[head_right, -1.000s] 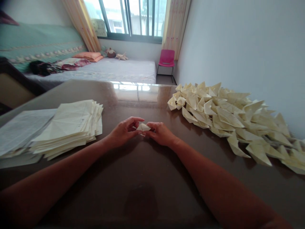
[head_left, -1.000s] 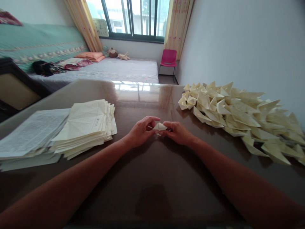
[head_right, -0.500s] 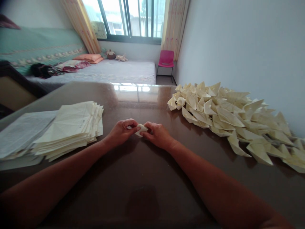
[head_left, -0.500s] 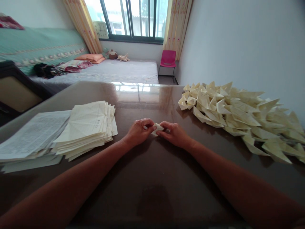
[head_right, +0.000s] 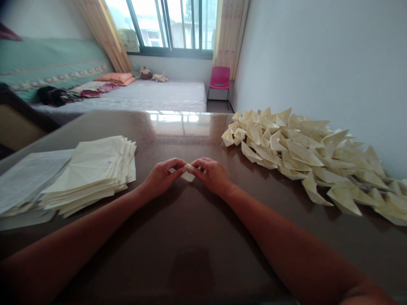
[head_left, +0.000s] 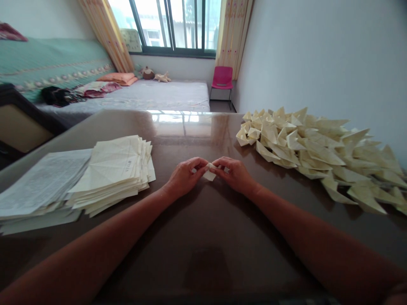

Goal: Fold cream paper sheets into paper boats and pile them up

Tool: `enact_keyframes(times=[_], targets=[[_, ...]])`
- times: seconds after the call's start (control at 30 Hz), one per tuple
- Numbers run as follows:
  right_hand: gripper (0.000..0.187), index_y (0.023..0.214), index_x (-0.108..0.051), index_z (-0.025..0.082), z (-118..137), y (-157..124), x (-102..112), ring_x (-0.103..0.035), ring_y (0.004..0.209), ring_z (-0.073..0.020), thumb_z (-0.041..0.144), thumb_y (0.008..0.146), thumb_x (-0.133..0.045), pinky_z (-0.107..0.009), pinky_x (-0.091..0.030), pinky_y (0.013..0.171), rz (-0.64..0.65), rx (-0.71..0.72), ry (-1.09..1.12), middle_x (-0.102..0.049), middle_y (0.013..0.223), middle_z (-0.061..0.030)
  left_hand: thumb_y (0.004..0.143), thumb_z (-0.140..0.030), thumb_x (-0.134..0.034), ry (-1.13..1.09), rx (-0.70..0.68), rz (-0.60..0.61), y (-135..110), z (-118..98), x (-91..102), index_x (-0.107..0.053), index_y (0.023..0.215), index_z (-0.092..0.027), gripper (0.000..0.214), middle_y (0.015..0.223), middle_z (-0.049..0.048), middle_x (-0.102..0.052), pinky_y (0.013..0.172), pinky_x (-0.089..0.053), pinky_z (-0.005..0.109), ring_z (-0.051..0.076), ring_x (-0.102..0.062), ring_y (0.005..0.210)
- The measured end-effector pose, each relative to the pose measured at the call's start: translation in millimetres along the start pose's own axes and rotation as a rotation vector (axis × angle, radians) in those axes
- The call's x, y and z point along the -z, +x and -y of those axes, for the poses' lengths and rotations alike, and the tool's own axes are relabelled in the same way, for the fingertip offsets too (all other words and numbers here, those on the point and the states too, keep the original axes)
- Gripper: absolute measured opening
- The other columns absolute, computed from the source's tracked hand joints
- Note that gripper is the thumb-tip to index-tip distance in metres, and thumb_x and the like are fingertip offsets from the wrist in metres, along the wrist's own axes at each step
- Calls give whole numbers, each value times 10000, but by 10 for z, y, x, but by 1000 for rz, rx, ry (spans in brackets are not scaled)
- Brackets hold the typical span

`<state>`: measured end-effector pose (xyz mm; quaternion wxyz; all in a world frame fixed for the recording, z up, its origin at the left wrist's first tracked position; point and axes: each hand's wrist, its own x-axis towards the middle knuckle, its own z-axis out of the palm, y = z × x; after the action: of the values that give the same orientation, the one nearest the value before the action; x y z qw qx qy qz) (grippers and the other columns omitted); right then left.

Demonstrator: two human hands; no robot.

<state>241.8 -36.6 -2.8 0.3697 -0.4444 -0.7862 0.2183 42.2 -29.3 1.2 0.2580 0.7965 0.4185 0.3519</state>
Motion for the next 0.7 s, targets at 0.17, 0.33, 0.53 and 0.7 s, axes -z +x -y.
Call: enact_keyframes(times=[0.17, 0.33, 0.53, 0.7], targets=[[296, 794, -702, 189, 33, 21, 2, -547, 664, -124, 456, 852, -587, -242, -422, 633, -5, -44, 133, -648, 752, -15, 879, -377, -532, -18, -32, -35, -7, -19, -10, -641, 885, -176, 228, 789, 5, -617, 598, -457, 188, 116, -577, 724], [315, 773, -702, 173, 19, 37, -9, -532, 659, -128, 473, 816, -614, -245, -419, 630, -1, -111, 221, -646, 719, -13, 876, -381, -544, -32, -7, -39, 4, -25, -7, -647, 874, -174, 231, 776, 3, -627, 588, -446, 187, 116, -580, 720], [324, 791, -711, 142, -4, 37, -9, -463, 560, -103, 458, 789, -637, -230, -360, 540, 30, -197, 341, -580, 608, 12, 873, -385, -547, -43, 2, -48, 22, -40, 9, -648, 873, -168, 239, 795, 7, -643, 617, -444, 204, 121, -576, 733], [317, 808, -717, 142, 2, 34, 9, -497, 592, -112, 439, 819, -606, -230, -385, 571, 34, -144, 275, -608, 638, -1, 870, -367, -540, -25, -14, -22, 25, -45, 23, -632, 873, -164, 223, 771, -3, -607, 587, -422, 190, 111, -549, 708]])
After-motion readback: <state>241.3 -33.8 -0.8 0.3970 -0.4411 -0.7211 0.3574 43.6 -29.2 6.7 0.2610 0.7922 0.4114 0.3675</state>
